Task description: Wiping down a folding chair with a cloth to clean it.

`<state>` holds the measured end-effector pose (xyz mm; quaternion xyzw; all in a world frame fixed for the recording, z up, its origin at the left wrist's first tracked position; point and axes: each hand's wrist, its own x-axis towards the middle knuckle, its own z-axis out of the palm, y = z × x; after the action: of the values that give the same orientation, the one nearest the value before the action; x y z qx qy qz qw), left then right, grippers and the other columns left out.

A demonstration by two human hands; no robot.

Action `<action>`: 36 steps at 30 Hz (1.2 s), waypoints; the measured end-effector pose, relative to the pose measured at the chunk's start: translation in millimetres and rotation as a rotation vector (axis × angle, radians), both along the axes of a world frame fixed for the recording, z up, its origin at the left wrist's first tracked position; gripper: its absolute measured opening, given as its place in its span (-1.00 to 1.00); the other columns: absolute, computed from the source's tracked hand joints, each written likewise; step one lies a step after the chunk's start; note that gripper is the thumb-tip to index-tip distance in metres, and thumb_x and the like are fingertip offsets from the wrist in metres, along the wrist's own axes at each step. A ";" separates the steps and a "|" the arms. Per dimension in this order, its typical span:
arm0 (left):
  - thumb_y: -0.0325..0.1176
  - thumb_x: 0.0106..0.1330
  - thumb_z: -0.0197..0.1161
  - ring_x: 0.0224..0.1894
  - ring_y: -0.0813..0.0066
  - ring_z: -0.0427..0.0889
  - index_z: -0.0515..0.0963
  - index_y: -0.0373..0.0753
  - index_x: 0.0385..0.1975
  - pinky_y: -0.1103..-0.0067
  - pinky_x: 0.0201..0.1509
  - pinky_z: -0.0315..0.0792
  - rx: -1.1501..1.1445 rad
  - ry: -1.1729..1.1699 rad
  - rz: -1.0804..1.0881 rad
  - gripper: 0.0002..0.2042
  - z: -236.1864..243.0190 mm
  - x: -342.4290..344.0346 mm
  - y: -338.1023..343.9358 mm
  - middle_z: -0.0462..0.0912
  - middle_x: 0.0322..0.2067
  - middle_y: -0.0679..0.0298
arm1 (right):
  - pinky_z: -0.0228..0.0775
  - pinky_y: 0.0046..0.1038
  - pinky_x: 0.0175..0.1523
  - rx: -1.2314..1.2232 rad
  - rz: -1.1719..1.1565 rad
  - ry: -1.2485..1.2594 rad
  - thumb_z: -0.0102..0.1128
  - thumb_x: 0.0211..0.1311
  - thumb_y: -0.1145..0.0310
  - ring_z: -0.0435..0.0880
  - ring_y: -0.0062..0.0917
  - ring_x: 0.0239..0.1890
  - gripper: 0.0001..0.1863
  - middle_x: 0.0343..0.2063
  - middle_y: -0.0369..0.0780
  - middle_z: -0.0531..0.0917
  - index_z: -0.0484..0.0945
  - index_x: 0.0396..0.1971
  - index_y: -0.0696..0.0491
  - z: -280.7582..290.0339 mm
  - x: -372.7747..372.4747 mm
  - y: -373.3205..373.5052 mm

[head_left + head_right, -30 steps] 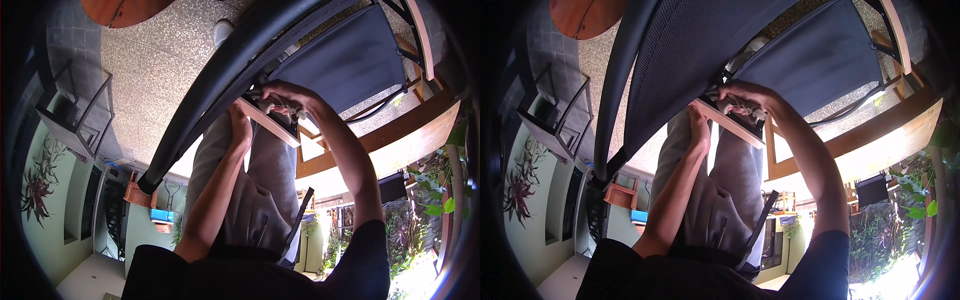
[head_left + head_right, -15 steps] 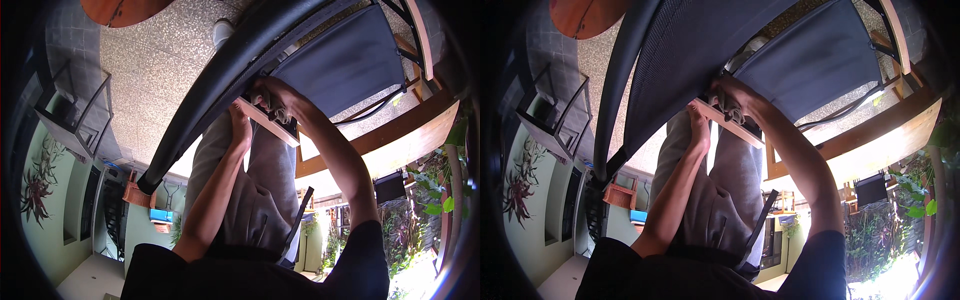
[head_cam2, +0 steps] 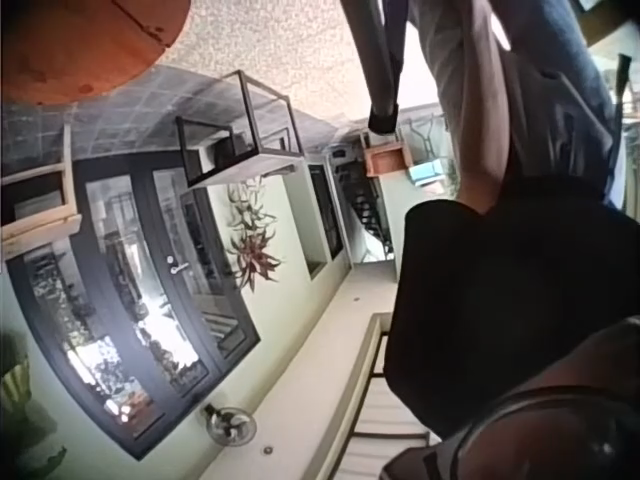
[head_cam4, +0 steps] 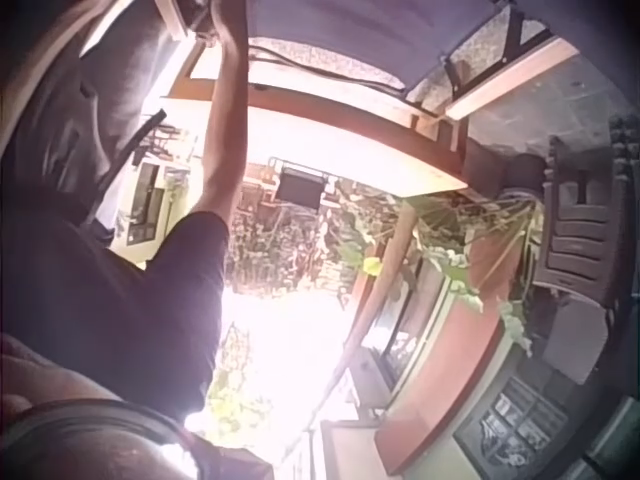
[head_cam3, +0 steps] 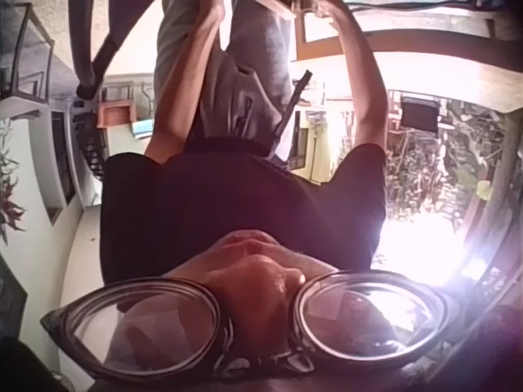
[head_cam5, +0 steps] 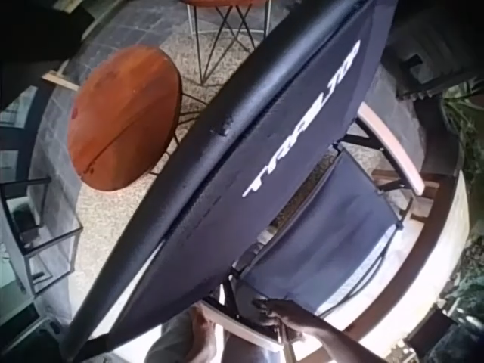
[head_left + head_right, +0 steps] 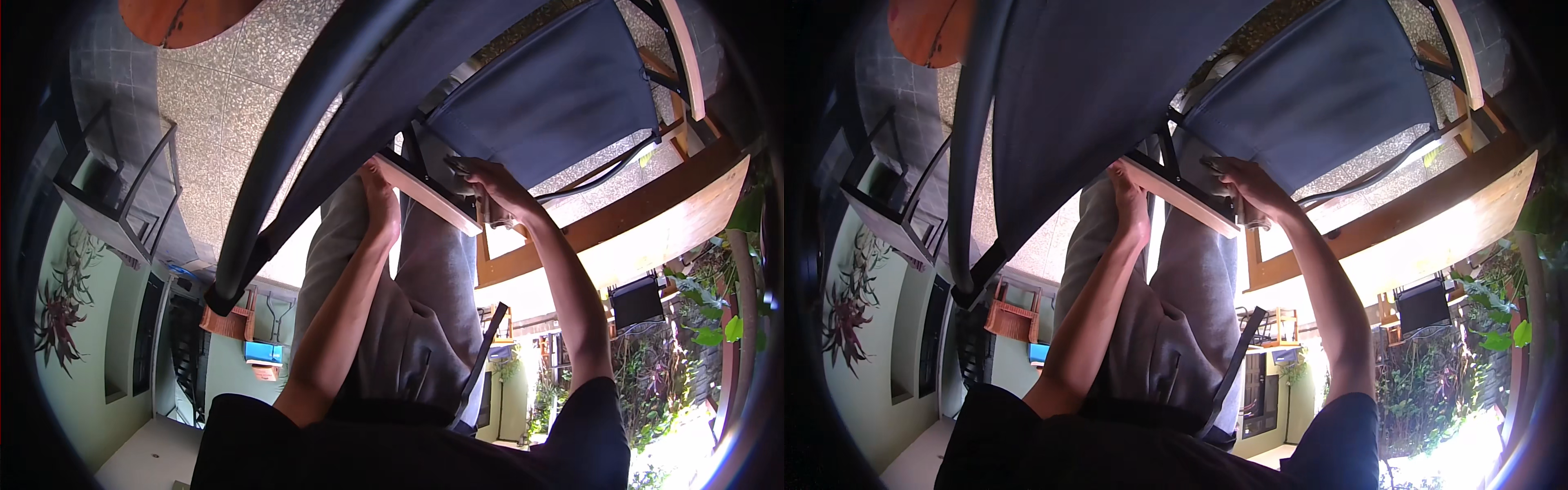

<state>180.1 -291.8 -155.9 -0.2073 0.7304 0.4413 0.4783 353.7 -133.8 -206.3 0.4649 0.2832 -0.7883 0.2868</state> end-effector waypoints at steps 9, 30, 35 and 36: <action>0.22 0.52 -0.18 0.53 0.31 -0.07 -0.28 -0.10 0.52 0.35 0.57 -0.12 0.073 -0.009 0.147 -0.22 11.2 -2.2 20.2 -0.10 0.49 0.12 | 0.53 -0.48 -0.44 -0.292 -0.164 -0.193 -0.06 0.47 0.19 0.63 -0.54 -0.53 -0.69 -0.38 -0.20 0.68 0.57 -0.12 0.09 -49.7 -92.3 -36.9; 0.16 0.57 -0.30 0.55 0.28 -0.10 -0.31 -0.14 0.52 0.36 0.60 -0.14 0.102 -0.063 0.168 -0.28 7.8 -5.2 18.2 -0.14 0.51 0.07 | 0.50 -0.53 -0.25 -0.124 -0.383 -0.193 0.06 0.44 0.29 0.63 -0.57 -0.38 -0.71 -0.36 -0.22 0.67 0.60 -0.04 0.17 -33.9 -84.0 -53.9; 0.15 0.57 -0.32 0.55 0.30 -0.10 -0.32 -0.13 0.52 0.37 0.59 -0.13 0.110 -0.049 0.193 -0.29 7.0 -5.5 16.4 -0.13 0.50 0.07 | 0.59 -0.46 -0.11 -0.392 -0.828 -0.217 0.15 0.38 0.26 0.69 -0.54 -0.27 -0.71 -0.26 -0.18 0.70 0.61 -0.10 0.16 -50.3 -90.1 -68.2; 0.15 0.57 -0.32 0.55 0.30 -0.10 -0.32 -0.13 0.52 0.37 0.59 -0.13 0.106 -0.045 0.198 -0.29 6.8 -6.1 14.4 -0.13 0.50 0.07 | 0.59 -0.46 -0.11 -0.397 -0.822 -0.216 0.15 0.38 0.26 0.69 -0.54 -0.27 -0.71 -0.26 -0.18 0.70 0.61 -0.10 0.16 -43.6 -93.6 -64.0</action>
<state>174.0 -277.3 -149.1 -0.2626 0.6713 0.5195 0.4589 260.1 -197.8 -249.9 0.5541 -0.1122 -0.8225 0.0619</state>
